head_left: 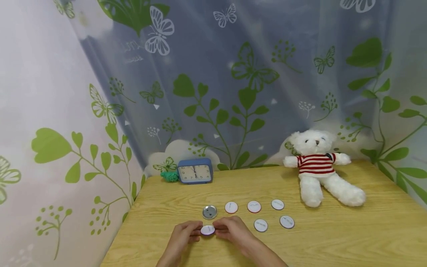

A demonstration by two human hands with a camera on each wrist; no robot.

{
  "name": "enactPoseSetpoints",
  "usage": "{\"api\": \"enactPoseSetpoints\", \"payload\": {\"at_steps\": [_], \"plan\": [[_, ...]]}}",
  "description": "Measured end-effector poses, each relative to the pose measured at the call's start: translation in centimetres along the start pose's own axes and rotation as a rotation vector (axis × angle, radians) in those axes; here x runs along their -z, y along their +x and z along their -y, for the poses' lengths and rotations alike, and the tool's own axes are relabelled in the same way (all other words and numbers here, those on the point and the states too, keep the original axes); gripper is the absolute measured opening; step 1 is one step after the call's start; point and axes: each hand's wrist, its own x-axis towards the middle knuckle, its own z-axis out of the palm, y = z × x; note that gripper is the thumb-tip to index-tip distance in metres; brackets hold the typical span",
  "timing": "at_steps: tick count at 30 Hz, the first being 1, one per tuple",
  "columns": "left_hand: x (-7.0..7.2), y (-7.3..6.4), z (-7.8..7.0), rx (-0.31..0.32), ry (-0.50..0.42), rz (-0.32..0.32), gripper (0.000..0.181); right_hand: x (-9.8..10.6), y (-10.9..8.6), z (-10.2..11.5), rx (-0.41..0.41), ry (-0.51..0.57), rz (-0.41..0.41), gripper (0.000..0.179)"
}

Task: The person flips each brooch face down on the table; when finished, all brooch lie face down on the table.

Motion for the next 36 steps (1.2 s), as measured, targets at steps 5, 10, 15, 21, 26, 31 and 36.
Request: {"api": "enactPoseSetpoints", "payload": {"at_steps": [5, 10, 15, 21, 26, 31, 36], "plan": [[0.05, -0.18, -0.11, -0.004, -0.006, 0.002, 0.042, -0.14, -0.18, 0.26, 0.024, -0.032, 0.007, 0.042], [0.10, -0.37, -0.34, -0.006, -0.009, 0.011, 0.044, -0.14, -0.22, 0.30, 0.038, -0.014, 0.014, 0.041], [0.15, -0.36, -0.57, 0.003, 0.004, 0.025, 0.044, -0.05, -0.29, 0.38, 0.045, -0.001, 0.032, 0.041], [0.14, -0.19, -0.57, 0.008, 0.005, 0.035, 0.044, 0.10, -0.31, 0.45, 0.036, 0.004, 0.043, 0.040], [0.02, -0.10, -0.57, 0.003, 0.004, 0.028, 0.044, 0.29, -0.19, 0.35, 0.042, 0.006, 0.061, 0.040], [0.03, -0.12, -0.69, 0.011, 0.007, 0.030, 0.044, 0.48, -0.24, 0.36, 0.038, -0.005, 0.084, 0.044], [-0.10, -0.26, -0.79, 0.010, 0.011, 0.025, 0.043, 0.79, -0.44, 0.42, 0.039, 0.005, 0.085, 0.046]]}}
